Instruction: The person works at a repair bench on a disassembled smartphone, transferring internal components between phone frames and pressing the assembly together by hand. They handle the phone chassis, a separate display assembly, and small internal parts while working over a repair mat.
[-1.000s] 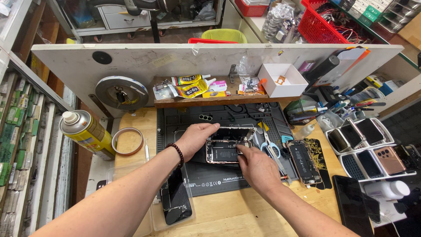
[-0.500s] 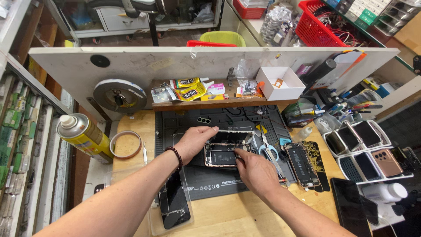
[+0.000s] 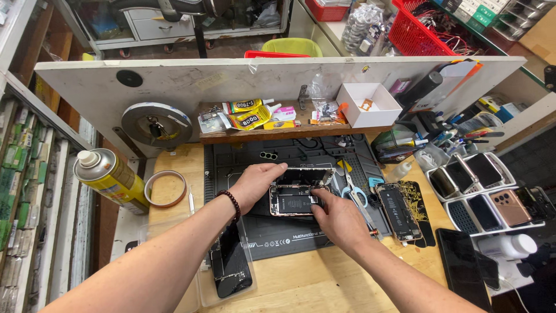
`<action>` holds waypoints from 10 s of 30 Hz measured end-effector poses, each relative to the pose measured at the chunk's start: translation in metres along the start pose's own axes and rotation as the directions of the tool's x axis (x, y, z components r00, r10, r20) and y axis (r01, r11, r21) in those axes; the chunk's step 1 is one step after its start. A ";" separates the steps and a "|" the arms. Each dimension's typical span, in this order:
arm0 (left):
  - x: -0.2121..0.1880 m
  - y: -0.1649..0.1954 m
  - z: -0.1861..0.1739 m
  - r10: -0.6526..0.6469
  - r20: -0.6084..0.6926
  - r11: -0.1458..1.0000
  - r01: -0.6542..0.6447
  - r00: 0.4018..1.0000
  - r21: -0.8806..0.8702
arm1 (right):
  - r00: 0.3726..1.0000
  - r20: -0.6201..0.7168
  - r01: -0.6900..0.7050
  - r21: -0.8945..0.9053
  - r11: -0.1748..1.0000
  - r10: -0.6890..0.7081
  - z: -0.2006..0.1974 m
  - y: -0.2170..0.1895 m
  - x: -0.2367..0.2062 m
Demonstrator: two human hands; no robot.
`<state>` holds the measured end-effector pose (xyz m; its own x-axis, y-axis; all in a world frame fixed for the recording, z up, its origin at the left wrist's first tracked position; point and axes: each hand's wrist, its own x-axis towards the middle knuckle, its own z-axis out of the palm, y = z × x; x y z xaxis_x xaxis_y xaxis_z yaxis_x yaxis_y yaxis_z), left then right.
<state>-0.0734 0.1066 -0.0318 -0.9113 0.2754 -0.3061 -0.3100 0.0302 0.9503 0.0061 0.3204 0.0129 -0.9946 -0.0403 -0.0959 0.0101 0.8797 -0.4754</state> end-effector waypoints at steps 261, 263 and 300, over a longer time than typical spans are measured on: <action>-0.055 0.030 0.025 0.330 0.171 0.476 -0.320 0.928 0.819 | 0.984 -0.119 0.138 0.063 0.988 -0.130 0.011 0.009 0.020; -0.055 0.030 0.024 0.341 0.175 0.474 -0.329 0.924 0.817 | 0.988 -0.100 0.121 0.048 0.991 -0.116 0.010 0.007 0.020; -0.058 0.035 0.023 0.343 0.187 0.477 -0.342 0.921 0.810 | 0.921 -0.224 0.315 -0.055 0.948 -0.319 0.020 0.020 0.029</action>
<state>-0.0252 0.1139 0.0203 -0.8946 0.4434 0.0551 0.3834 0.6984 0.6044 -0.0203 0.3270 -0.0172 -0.9424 -0.2111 0.2593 -0.3089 0.8468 -0.4330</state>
